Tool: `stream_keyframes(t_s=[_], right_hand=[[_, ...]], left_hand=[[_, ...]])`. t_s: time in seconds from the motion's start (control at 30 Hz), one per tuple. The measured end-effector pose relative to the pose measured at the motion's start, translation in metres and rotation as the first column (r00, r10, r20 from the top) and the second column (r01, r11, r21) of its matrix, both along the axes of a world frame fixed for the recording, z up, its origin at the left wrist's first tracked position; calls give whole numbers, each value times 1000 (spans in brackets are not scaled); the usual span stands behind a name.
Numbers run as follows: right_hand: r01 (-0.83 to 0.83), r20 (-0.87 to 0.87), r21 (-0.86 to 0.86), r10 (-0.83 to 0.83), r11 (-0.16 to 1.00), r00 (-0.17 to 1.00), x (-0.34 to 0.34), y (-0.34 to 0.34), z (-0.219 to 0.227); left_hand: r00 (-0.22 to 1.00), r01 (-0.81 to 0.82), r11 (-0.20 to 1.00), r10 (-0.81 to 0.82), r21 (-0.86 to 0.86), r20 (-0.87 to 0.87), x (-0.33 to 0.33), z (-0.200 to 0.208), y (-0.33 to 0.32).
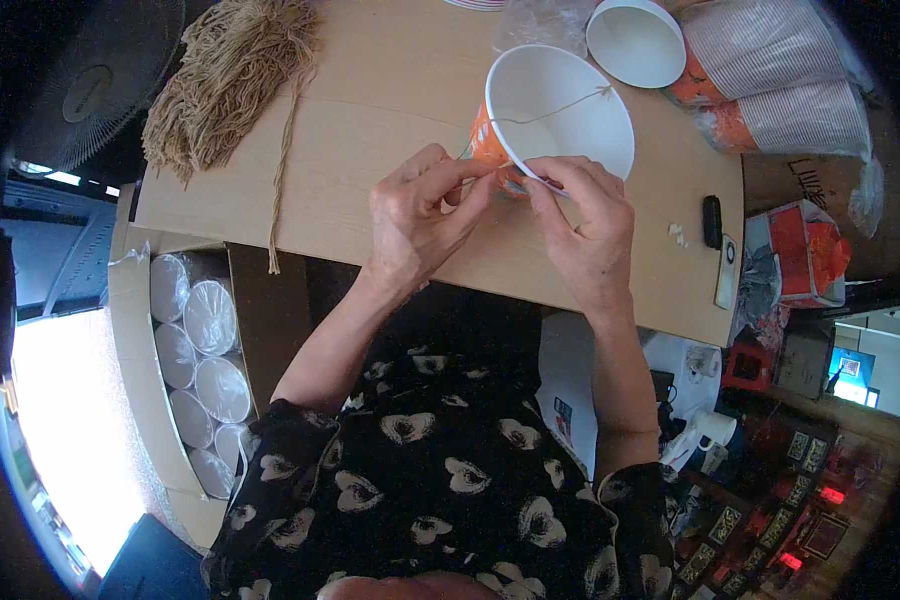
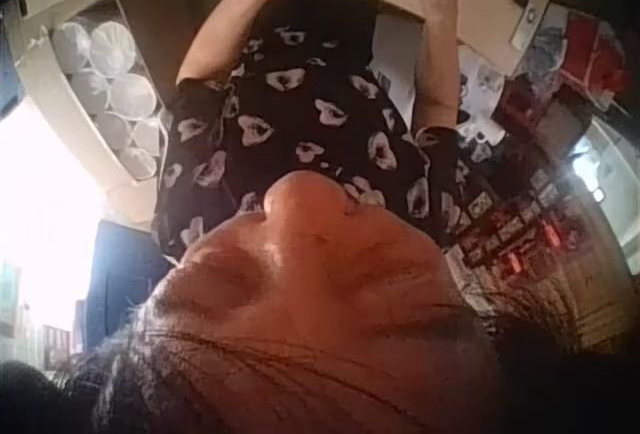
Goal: Threading string through pre-drilled holes in paper buckets to create handles.
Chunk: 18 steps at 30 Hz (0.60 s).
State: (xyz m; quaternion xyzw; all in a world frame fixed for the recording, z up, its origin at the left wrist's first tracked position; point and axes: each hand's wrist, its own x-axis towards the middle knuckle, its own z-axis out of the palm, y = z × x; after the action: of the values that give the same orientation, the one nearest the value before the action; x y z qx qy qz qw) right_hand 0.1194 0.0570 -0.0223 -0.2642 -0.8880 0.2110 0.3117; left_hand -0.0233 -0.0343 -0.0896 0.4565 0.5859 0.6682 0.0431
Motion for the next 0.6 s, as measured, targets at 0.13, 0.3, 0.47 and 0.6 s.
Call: stream_keyframes(t_s=[0.13, 0.3, 0.47, 0.6], right_hand=[[-7, -17, -16, 6, 1000, 1000, 0, 0, 0], [-10, -21, -18, 9, 1000, 1000, -1, 0, 0], [-12, 2, 16, 12, 1000, 1000, 0, 0, 0], [-14, 10, 17, 13, 1000, 1000, 1, 2, -2]], left_hand=[[1000, -22, 999, 22, -31, 2, -2, 3, -1], [999, -38, 997, 36, -60, -25, -2, 4, 0], [999, -27, 998, 25, -58, -32, -1, 5, 2], [999, -27, 999, 25, -36, -37, -2, 4, 4]])
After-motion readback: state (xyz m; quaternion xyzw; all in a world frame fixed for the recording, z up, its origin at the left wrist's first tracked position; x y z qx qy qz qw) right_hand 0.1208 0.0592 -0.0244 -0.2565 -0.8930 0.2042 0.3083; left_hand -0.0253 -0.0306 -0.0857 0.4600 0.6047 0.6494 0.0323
